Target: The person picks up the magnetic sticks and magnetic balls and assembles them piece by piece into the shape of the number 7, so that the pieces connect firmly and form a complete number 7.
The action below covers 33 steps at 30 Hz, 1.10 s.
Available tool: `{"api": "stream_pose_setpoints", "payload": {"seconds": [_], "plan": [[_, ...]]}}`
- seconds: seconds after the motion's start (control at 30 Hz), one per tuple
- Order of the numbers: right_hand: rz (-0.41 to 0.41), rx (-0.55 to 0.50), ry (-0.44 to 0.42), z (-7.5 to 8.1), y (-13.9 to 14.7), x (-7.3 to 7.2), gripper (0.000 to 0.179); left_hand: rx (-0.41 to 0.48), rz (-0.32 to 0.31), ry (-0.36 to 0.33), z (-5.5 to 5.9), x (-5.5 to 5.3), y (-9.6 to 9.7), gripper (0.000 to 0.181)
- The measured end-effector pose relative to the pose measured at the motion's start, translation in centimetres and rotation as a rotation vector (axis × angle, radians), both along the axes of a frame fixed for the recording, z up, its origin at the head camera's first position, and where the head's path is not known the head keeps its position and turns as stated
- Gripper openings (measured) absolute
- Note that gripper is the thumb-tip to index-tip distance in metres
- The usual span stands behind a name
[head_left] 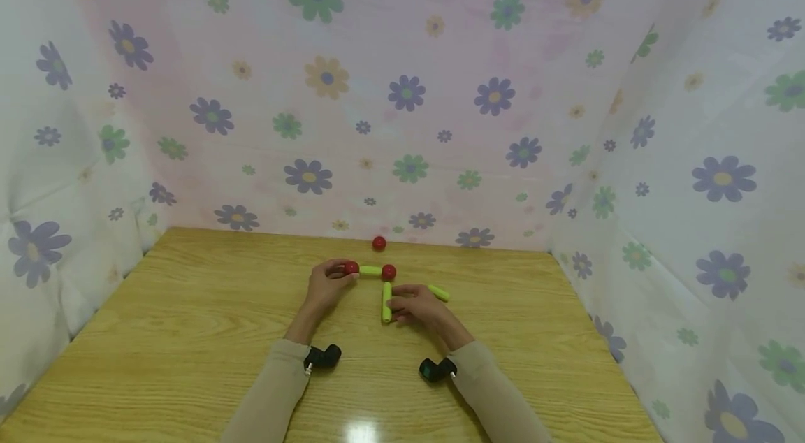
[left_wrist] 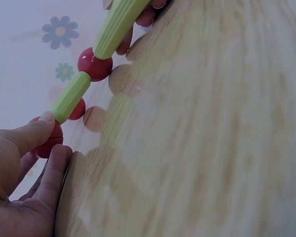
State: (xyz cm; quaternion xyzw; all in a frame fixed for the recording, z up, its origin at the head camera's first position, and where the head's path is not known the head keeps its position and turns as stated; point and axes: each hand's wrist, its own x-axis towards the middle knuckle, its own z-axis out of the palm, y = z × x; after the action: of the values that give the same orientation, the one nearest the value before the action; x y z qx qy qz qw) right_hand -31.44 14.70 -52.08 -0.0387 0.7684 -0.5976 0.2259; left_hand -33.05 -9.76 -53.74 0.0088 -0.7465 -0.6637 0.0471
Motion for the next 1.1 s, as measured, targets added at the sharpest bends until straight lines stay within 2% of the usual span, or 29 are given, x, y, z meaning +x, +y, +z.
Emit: {"api": "stream_pose_setpoints", "payload": {"seconds": [0.57,1.1], "plan": [[-0.075,-0.064,-0.057,0.02,-0.76,-0.83,0.050,-0.016,0.003,-0.005,0.23,0.12,0.06,0.038],[-0.072,-0.056,-0.030,0.40,-1.12,-0.14,0.051,-0.005,0.003,0.008,0.34,0.38,0.12,0.037]]}}
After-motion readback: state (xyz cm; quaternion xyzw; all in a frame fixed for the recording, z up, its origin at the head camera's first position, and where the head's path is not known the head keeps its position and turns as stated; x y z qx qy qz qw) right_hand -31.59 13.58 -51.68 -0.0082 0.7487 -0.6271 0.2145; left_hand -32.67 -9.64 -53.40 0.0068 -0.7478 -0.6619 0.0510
